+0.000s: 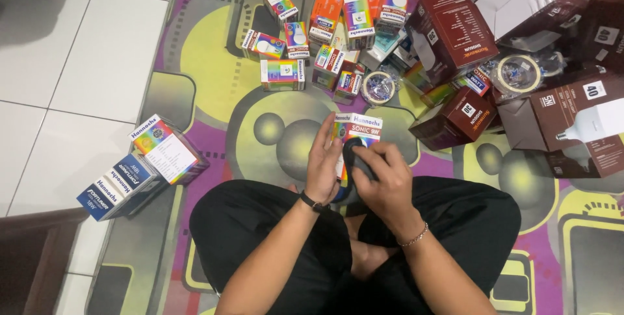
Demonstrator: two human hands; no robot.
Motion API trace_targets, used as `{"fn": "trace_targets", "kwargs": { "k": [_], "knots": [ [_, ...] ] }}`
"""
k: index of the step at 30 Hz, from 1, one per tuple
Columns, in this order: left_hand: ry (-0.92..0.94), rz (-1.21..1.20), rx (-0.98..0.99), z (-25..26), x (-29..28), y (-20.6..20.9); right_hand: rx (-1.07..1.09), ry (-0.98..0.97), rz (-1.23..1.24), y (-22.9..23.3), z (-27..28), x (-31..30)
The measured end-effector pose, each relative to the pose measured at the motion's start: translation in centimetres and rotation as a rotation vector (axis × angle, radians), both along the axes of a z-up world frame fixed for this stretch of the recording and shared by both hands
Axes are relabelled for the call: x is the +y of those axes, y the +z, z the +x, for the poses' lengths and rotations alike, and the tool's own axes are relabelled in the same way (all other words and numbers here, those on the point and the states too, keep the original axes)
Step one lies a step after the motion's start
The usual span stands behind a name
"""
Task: A person cleans small product boxes with a cloth and packs them into a bag while sitting on the floor.
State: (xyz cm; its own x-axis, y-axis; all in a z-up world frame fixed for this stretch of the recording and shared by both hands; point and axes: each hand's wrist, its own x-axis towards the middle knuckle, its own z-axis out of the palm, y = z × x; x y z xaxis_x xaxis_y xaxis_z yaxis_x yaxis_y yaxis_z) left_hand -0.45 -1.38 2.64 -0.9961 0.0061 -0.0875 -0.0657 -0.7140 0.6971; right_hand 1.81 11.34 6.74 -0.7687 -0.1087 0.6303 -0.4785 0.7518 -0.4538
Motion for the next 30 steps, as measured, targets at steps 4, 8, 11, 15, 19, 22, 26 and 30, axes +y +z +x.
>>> {"fn": "trace_targets", "kwargs": {
  "k": [4, 8, 11, 15, 19, 22, 26, 30],
  "knots": [
    [-0.025, 0.03, -0.007, 0.1, -0.5, 1.1, -0.049, 0.032, -0.087, 0.5, 0.1, 1.3],
    [-0.1, -0.035, -0.001, 0.7, 0.4, 0.9, -0.035, -0.04, -0.159, 2.2, -2.2, 2.4],
    [-0.106, -0.041, 0.012, 0.6, 0.7, 1.5, 0.0, -0.034, -0.126, 3.1, -3.1, 1.7],
    [-0.043, -0.052, 0.032, 0.1, -0.2, 1.4, 0.003, 0.04, -0.003, 1.5, -1.1, -0.5],
    [-0.004, -0.019, 0.036, -0.1, -0.4, 1.8, -0.002, 0.053, -0.037, -0.1, -0.1, -0.5],
    [-0.021, -0.158, 0.092, 0.4, -0.1, 1.4, -0.003, 0.062, -0.075, 1.1, -1.5, 0.5],
    [-0.075, -0.154, 0.08, 0.5, 0.1, 2.0, 0.025, 0.013, -0.152, 3.0, -3.5, 0.7],
    [0.006, -0.147, 0.057, 0.0, -0.3, 1.4, 0.015, 0.022, -0.025, 1.0, -0.8, -1.0]
  ]
}}
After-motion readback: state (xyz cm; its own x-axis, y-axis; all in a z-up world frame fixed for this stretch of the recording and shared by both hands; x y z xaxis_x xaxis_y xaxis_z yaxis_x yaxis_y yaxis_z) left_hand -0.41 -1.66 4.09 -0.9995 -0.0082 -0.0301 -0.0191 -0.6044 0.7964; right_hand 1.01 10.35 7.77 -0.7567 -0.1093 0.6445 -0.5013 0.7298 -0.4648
